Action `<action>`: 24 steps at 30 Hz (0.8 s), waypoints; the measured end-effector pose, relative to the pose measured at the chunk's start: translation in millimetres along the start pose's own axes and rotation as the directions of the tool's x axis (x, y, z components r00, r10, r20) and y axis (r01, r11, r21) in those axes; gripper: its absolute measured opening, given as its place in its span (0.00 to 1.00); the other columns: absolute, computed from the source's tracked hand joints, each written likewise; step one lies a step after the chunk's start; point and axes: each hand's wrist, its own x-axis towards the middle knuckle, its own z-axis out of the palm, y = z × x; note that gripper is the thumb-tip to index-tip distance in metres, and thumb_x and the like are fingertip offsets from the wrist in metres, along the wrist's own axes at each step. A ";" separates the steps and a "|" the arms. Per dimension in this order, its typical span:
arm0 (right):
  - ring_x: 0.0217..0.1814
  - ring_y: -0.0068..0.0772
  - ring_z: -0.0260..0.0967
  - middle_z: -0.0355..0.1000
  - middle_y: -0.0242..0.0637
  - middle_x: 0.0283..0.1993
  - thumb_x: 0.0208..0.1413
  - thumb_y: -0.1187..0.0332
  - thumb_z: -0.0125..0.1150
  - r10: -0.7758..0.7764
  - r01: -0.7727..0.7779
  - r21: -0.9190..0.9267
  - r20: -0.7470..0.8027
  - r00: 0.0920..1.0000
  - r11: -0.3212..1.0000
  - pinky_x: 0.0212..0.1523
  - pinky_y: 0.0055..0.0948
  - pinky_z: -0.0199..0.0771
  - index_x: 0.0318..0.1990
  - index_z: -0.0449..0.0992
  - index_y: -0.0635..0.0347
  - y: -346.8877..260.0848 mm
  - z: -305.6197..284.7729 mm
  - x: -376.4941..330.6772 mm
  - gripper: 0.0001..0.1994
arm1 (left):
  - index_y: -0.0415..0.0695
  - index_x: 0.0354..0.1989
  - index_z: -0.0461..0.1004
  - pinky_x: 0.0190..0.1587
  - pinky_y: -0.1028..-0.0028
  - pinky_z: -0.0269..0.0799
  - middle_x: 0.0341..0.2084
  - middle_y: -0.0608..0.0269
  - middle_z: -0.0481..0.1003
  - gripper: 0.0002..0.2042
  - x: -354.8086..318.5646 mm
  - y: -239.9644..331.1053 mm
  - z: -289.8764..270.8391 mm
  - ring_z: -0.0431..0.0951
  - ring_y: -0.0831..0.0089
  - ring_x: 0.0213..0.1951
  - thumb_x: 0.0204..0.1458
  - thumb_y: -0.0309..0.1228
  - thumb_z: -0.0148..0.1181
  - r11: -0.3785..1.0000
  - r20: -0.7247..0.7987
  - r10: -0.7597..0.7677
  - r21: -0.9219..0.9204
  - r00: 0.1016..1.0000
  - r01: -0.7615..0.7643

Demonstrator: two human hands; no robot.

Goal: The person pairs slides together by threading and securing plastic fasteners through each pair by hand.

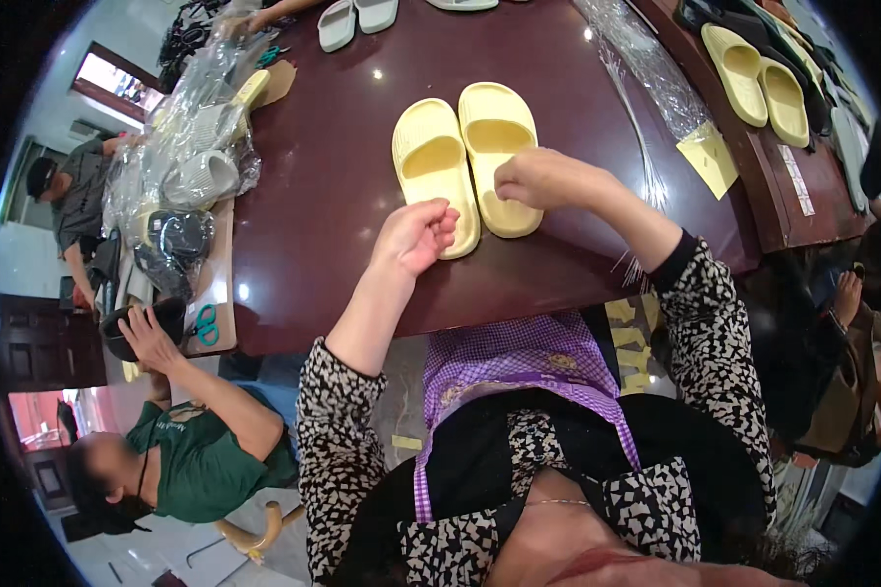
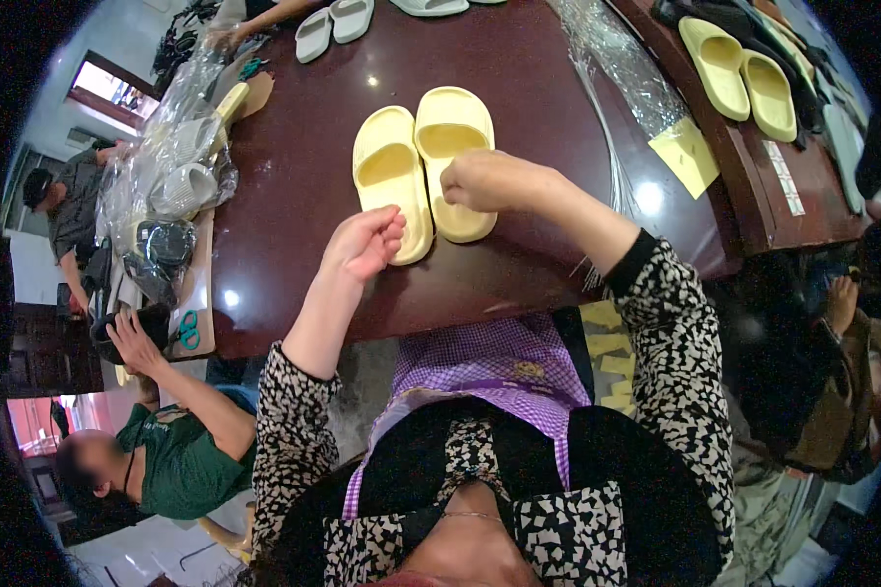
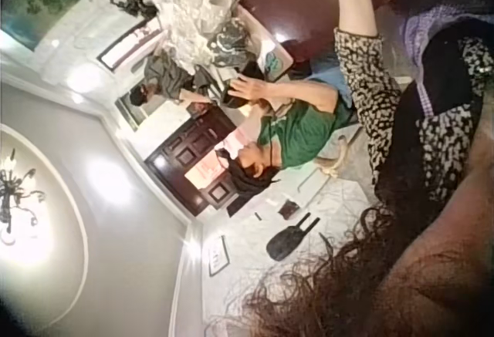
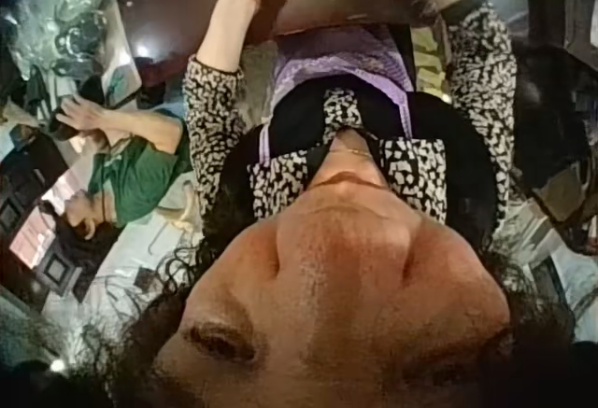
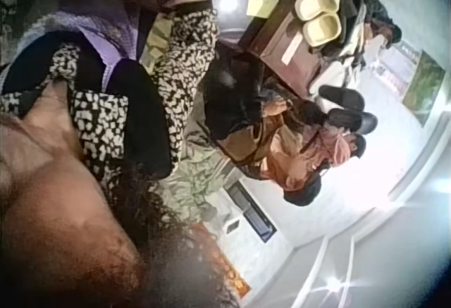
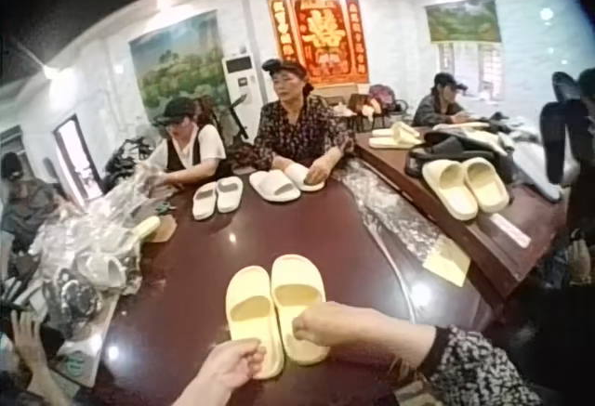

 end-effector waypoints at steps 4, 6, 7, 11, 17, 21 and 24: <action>0.32 0.51 0.70 0.71 0.50 0.26 0.49 0.70 0.51 0.015 -0.012 -0.149 0.020 1.000 0.989 0.33 0.42 0.69 0.28 0.74 0.66 22.4 2.3 26.0 0.08 | 0.35 0.34 0.67 0.21 0.75 0.69 0.23 0.57 0.72 0.04 23.7 13.7 15.1 0.72 0.74 0.21 0.52 0.23 0.50 0.999 -0.109 0.033 0.032 0.993 -0.030; 0.32 0.51 0.70 0.72 0.49 0.27 0.48 0.72 0.50 0.059 -0.065 -0.269 -0.028 0.998 0.961 0.34 0.43 0.69 0.31 0.74 0.66 31.1 9.2 35.4 0.07 | 0.34 0.35 0.66 0.21 0.74 0.69 0.24 0.56 0.72 0.05 37.0 19.1 18.8 0.72 0.73 0.21 0.53 0.23 0.49 0.992 -0.106 0.114 0.067 0.988 -0.108; 0.32 0.51 0.70 0.72 0.49 0.27 0.48 0.72 0.50 0.057 -0.064 -0.272 -0.033 0.998 0.960 0.34 0.43 0.69 0.31 0.74 0.66 32.9 13.5 37.3 0.07 | 0.34 0.36 0.65 0.20 0.74 0.69 0.24 0.56 0.71 0.05 41.8 19.7 20.0 0.72 0.73 0.21 0.53 0.23 0.48 0.986 -0.102 0.153 0.084 0.983 -0.145; 0.34 0.51 0.70 0.73 0.49 0.32 0.46 0.76 0.50 0.137 -0.198 -0.286 -0.220 0.966 0.938 0.37 0.43 0.69 0.36 0.72 0.65 29.2 25.2 30.7 0.09 | 0.35 0.35 0.66 0.23 0.77 0.67 0.24 0.59 0.71 0.05 56.9 17.9 25.9 0.70 0.76 0.22 0.54 0.24 0.49 0.982 -0.103 0.182 0.079 0.978 -0.174; 0.39 0.49 0.70 0.72 0.49 0.39 0.45 0.79 0.50 0.067 -0.144 -0.121 -0.494 0.867 0.982 0.39 0.39 0.71 0.41 0.72 0.64 21.7 19.3 0.3 0.13 | 0.34 0.36 0.66 0.23 0.76 0.69 0.25 0.58 0.72 0.06 62.7 14.2 32.3 0.71 0.75 0.22 0.55 0.24 0.49 0.979 -0.095 0.205 0.033 0.974 -0.203; 0.37 0.47 0.72 0.72 0.49 0.38 0.48 0.77 0.51 0.078 -0.064 0.045 -0.686 0.724 0.997 0.39 0.35 0.71 0.40 0.73 0.65 39.3 5.3 3.0 0.11 | 0.34 0.36 0.66 0.22 0.75 0.71 0.24 0.57 0.72 0.05 66.0 19.5 30.8 0.72 0.74 0.22 0.55 0.24 0.47 0.975 -0.115 0.222 0.035 0.968 -0.220; 0.34 0.45 0.73 0.73 0.49 0.34 0.50 0.72 0.53 0.213 -0.102 0.195 -0.721 0.659 0.975 0.36 0.34 0.71 0.37 0.75 0.67 70.1 -8.7 25.2 0.09 | 0.35 0.36 0.66 0.20 0.73 0.73 0.23 0.56 0.72 0.05 68.5 22.5 26.1 0.73 0.73 0.21 0.54 0.23 0.45 0.971 -0.120 0.239 0.031 0.964 -0.237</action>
